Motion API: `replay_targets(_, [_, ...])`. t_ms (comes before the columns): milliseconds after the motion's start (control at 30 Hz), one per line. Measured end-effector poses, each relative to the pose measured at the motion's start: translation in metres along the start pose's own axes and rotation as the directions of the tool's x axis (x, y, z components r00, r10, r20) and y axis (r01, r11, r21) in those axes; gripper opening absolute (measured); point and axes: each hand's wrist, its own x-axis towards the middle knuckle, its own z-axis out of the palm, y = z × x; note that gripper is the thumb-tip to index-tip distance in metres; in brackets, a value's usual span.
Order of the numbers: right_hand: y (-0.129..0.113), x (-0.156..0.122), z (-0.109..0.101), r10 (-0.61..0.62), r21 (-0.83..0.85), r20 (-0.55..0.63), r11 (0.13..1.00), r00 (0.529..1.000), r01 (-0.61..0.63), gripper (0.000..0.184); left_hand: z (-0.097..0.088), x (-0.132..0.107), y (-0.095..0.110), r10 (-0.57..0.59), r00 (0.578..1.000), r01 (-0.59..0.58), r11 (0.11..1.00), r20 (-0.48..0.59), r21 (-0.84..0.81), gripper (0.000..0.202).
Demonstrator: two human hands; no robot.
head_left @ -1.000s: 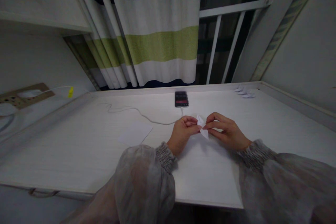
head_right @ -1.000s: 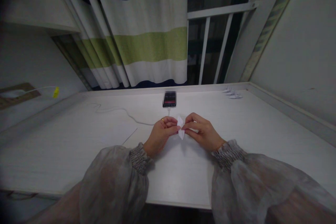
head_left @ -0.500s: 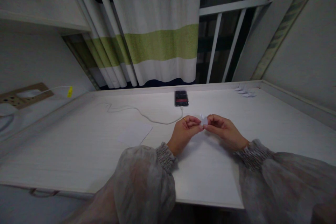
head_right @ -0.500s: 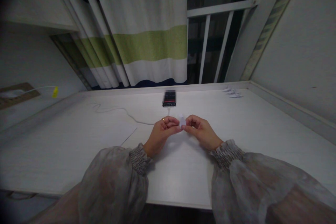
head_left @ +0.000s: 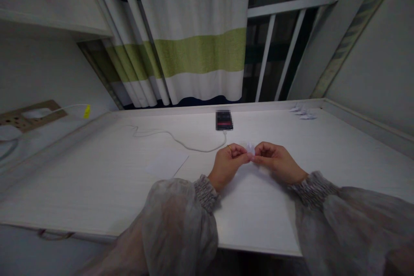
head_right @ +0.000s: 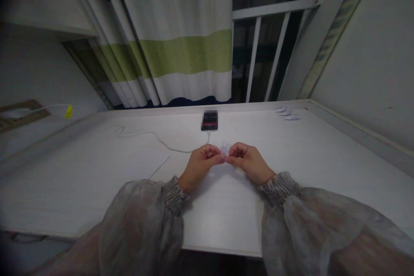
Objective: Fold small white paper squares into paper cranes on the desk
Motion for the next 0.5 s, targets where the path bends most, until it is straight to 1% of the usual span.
replay_targets(67, [-0.0013, 0.0006, 0.0016, 0.024, 0.026, 0.000, 0.999, 1.000, -0.024, 0.035, -0.0001, -0.0004, -0.0006, 0.013, 1.000, -0.013, 1.000, -0.002, -0.009, 0.022])
replay_targets(233, [-0.0058, -0.0007, 0.0040, 0.090, 0.058, 0.062, 0.994, 0.994, -0.094, 0.032, 0.0006, -0.0017, -0.0012, 0.057, 0.998, -0.057, 0.998, 0.010, -0.017, 0.022])
replay_targets(300, [-0.0069, -0.0014, 0.0036, 0.102, 0.066, 0.056, 0.992, 0.993, -0.106, 0.030, 0.0010, -0.0019, -0.0010, 0.081, 0.997, -0.081, 0.997, 0.003, 0.017, 0.019])
replay_targets(400, [-0.0066, -0.0019, 0.0020, 0.111, 0.056, 0.044, 0.992, 0.993, -0.113, 0.026, 0.0009, -0.0015, -0.0014, 0.125, 0.992, -0.121, 0.987, -0.034, 0.111, 0.019])
replay_targets(433, [-0.0063, -0.0020, 0.0016, 0.116, 0.050, 0.047, 0.992, 0.992, -0.118, 0.025, 0.0007, -0.0013, -0.0017, 0.130, 0.991, -0.125, 0.984, -0.032, 0.124, 0.020])
replay_targets(500, [-0.0061, -0.0024, 0.0011, 0.126, 0.053, 0.065, 0.990, 0.990, -0.129, 0.024, 0.0005, -0.0008, -0.0024, 0.111, 0.994, -0.110, 0.990, -0.001, 0.092, 0.025])
